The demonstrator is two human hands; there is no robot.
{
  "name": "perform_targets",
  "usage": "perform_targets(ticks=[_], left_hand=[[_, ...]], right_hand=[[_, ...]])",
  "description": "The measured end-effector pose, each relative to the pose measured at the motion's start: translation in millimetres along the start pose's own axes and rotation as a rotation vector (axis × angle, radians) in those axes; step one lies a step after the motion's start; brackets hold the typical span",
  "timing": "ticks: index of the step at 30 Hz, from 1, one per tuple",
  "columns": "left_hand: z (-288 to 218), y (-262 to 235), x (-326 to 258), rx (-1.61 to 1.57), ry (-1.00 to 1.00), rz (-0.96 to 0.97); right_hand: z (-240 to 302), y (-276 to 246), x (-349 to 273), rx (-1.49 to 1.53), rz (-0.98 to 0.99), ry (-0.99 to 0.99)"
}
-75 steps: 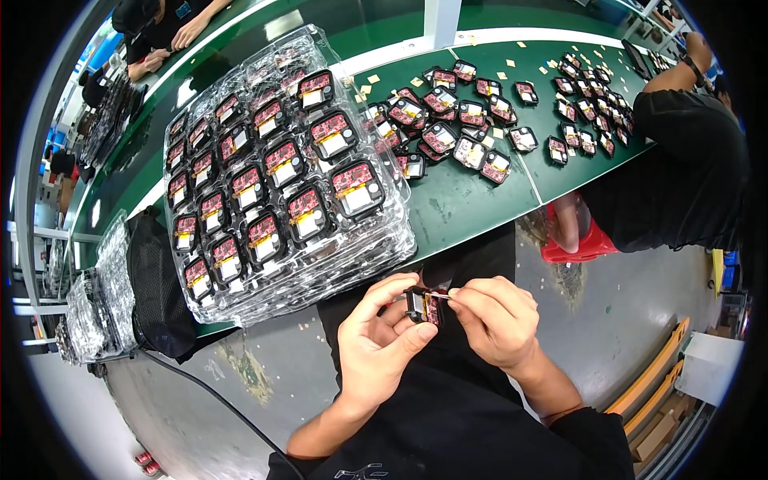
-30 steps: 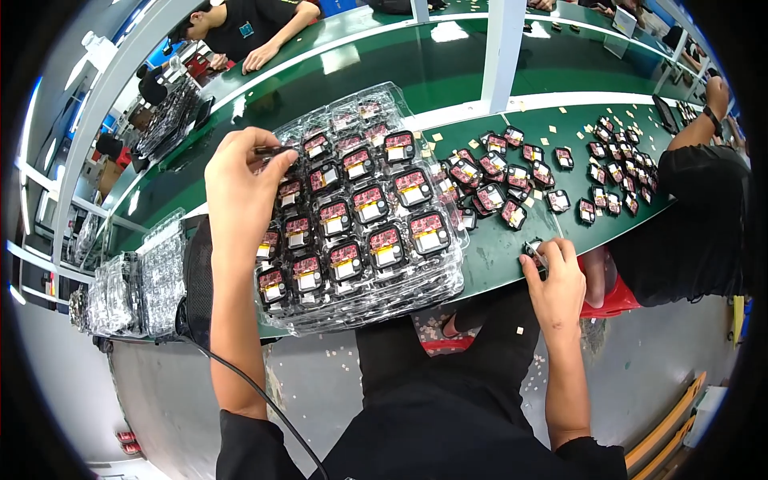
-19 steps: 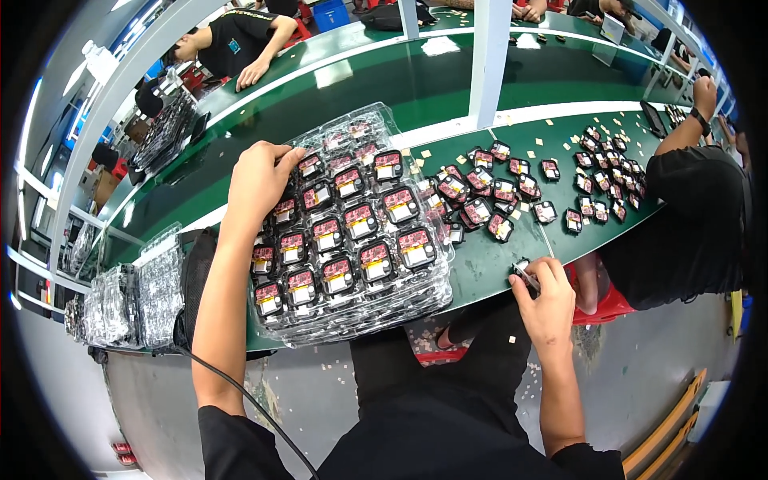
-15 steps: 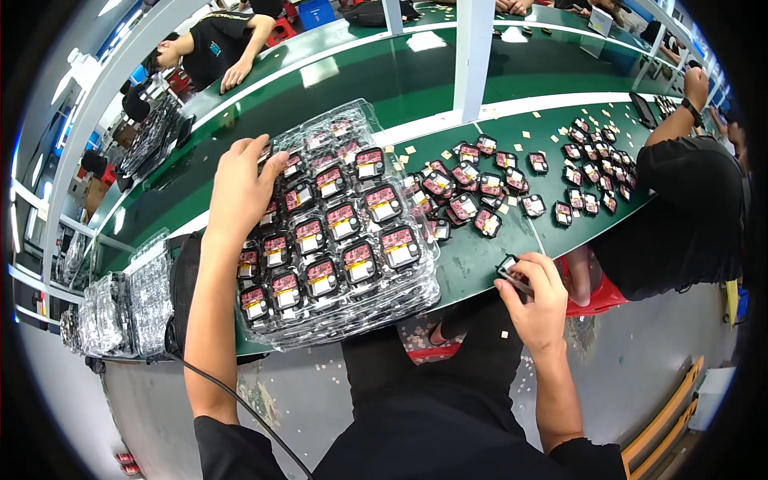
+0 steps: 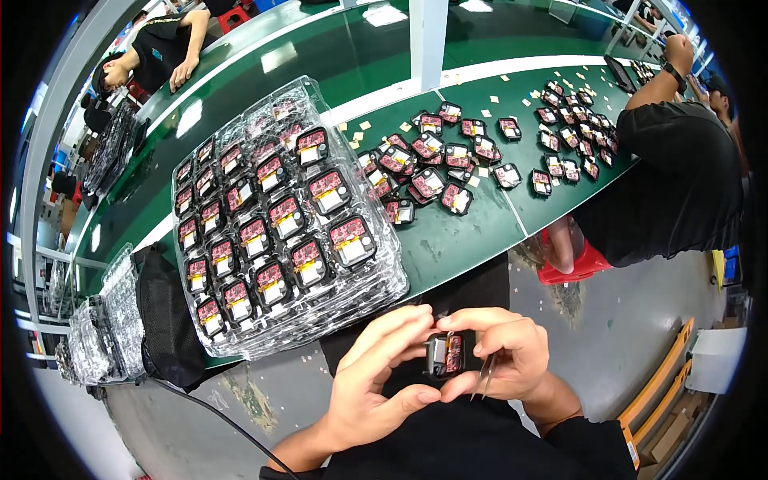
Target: Assembling and inspecting small electronic components on a production line.
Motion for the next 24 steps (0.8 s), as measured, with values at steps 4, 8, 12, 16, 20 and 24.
perform_targets(ticks=[4,8,12,16,20,24], left_hand=[[28.5,0.1,-9.8,-0.184,0.022,-0.098],[40.6,-9.0,-17.6,-0.345,0.010,-0.258],[47.6,-22.0,-23.5,-0.376,0.013,-0.336],[49.8,-29.4,-26.1,-0.380,0.013,-0.362],[51.7,-27.4,-25.5,-0.422,0.008,-0.337],[52.1,-26.1,-26.3,-0.415,0.014,-0.321]], right_hand=[[-3.6,8.1,-3.2,-0.058,0.071,-0.015],[-9.4,13.1,-4.7,-0.114,0.164,0.145],[-13.1,12.5,-9.6,-0.326,0.116,0.210],[-10.2,22.1,-6.7,-0.560,0.192,0.030],[-8.5,22.4,-12.7,-0.679,0.160,-0.060],[-0.9,23.2,-12.8,-0.710,0.079,-0.167]])
Point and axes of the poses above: each hand's wrist, its own x-axis towards the middle knuckle, its own y-axis out of the palm, z = x × y, the point moved 9 cm from there along x, towards the middle knuckle, and after that the axes turned 2 degrees about -x, right-handed, at the moved point
